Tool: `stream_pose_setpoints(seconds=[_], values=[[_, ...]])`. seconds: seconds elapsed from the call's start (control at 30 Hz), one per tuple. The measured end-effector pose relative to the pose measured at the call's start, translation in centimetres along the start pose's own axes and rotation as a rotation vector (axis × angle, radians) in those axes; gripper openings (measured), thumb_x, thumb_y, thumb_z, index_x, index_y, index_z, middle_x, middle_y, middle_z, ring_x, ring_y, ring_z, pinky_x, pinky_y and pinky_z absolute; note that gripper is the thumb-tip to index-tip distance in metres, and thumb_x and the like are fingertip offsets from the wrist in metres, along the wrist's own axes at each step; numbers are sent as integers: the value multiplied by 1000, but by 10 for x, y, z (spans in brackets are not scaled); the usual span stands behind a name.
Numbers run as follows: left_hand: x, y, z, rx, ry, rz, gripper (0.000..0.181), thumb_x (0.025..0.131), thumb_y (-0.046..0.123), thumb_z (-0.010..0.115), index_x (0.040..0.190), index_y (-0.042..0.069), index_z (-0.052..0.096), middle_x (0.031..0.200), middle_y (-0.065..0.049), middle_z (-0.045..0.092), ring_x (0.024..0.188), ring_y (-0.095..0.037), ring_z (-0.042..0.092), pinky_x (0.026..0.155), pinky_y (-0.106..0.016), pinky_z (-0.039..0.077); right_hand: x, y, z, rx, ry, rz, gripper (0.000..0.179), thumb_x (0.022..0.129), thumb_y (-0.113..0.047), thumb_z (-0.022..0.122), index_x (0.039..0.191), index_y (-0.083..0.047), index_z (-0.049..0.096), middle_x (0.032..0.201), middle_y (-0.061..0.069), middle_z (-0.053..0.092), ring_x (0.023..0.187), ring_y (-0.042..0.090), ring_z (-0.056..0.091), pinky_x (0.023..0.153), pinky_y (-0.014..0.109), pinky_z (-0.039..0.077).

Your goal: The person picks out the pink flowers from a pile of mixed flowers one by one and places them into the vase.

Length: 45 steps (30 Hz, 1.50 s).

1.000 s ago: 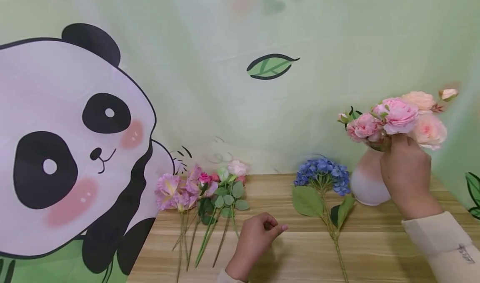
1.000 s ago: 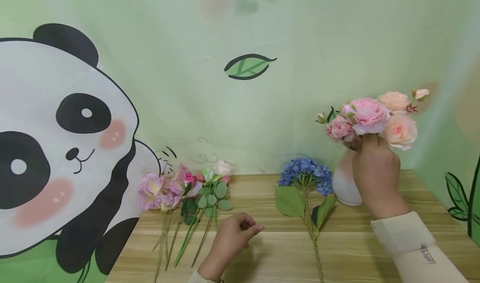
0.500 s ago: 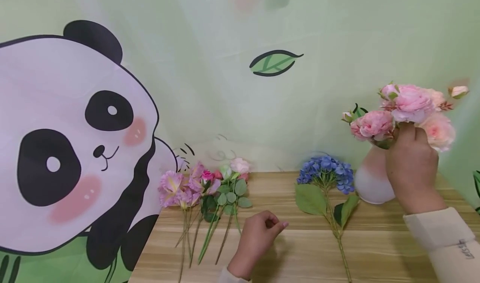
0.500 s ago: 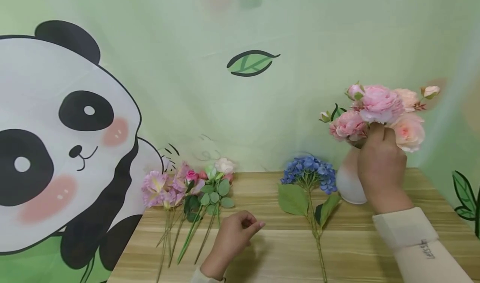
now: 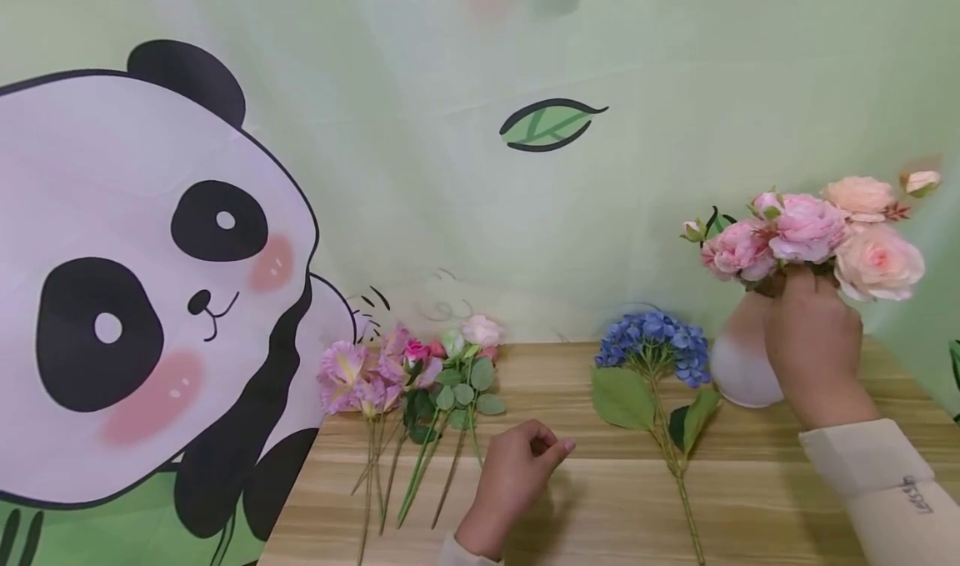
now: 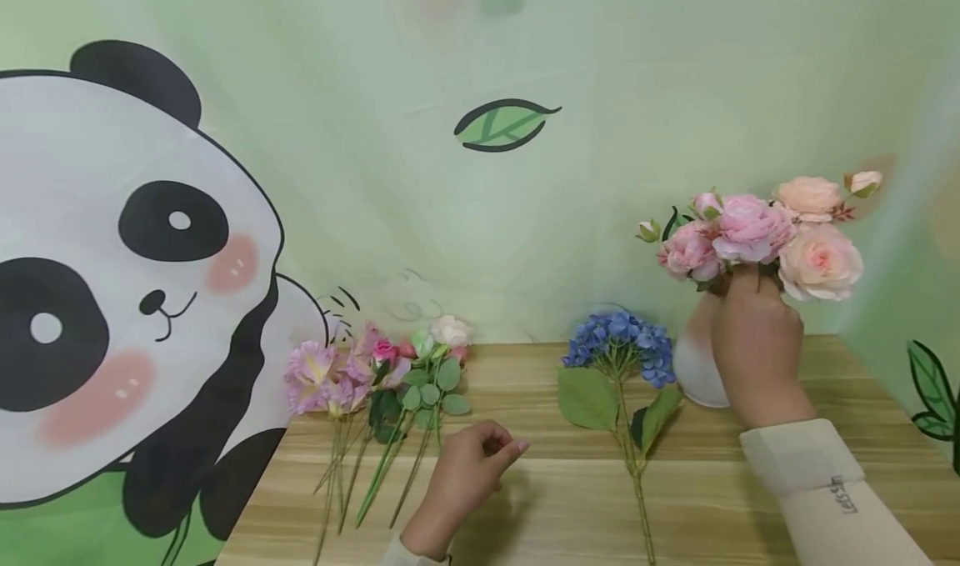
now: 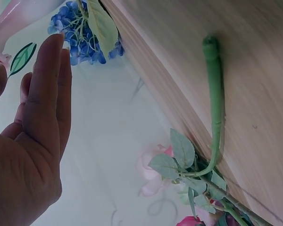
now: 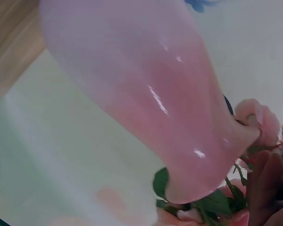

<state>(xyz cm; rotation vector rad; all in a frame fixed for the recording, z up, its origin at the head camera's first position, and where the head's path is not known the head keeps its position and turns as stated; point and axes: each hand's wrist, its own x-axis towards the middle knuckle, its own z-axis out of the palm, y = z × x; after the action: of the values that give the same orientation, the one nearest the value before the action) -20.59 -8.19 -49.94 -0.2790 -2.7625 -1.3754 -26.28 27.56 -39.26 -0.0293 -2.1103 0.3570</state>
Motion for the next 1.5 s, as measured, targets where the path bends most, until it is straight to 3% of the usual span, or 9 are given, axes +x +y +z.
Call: stream_pose_setpoints(seconds=[0.4,0.57,0.7,0.8,0.93,1.13,1.23,1.33,1.5], values=[[1,-5,-3,13,3,6,24,101,32,89,89,14,79,81,4,77,72,-1,59,68,-24,52,-15,17,11,15,-19,93,26,106,-8,67,93,15,70,69,41,61,56,66,54,50,76,36],[5,-14,-19,85,21,-29,17,98,19,88,88,11,79,78,1,76,67,-6,59,63,-28,50,-22,19,8,52,-35,111,28,106,-10,68,84,8,69,70,34,65,56,57,58,50,68,35],[18,-52,-34,244,131,-30,14,95,18,84,85,11,77,77,-2,76,65,-13,61,61,-34,52,-34,16,6,79,-26,71,25,104,-13,67,85,4,68,66,25,63,50,40,51,47,48,28],[26,-74,-46,313,198,-88,28,89,16,80,66,14,63,61,3,56,57,-15,46,53,-35,41,-47,12,4,94,-64,4,21,102,-11,69,87,4,69,65,20,63,49,30,49,49,39,29],[35,-96,-54,353,173,-208,53,86,16,84,53,19,42,54,6,35,52,-18,36,50,-38,33,-66,4,5,126,-162,-55,13,98,-6,75,91,4,72,69,18,70,51,27,57,48,42,40],[55,-150,-32,421,85,-281,57,84,43,98,56,21,54,61,3,58,57,-19,52,54,-41,47,-95,-13,19,152,-199,-186,13,89,-3,80,81,-5,70,62,5,66,50,13,51,47,38,42],[58,-152,-26,468,84,-295,54,84,44,99,60,18,57,67,0,64,61,-20,55,56,-44,51,-108,-20,25,169,-208,-237,22,86,-1,81,76,-12,65,60,-3,57,53,4,38,48,32,38],[53,-133,-29,478,82,-304,51,83,37,100,62,14,60,72,-6,70,64,-23,61,60,-49,57,-120,-26,28,173,-243,-241,30,84,-2,83,74,-18,59,60,-10,47,57,0,28,49,28,32],[52,-119,-32,476,91,-299,43,83,26,97,63,12,62,79,-11,76,69,-27,69,62,-50,59,-133,-32,29,150,-309,-212,28,85,-5,86,78,-20,64,61,-12,45,55,1,30,47,28,31]])
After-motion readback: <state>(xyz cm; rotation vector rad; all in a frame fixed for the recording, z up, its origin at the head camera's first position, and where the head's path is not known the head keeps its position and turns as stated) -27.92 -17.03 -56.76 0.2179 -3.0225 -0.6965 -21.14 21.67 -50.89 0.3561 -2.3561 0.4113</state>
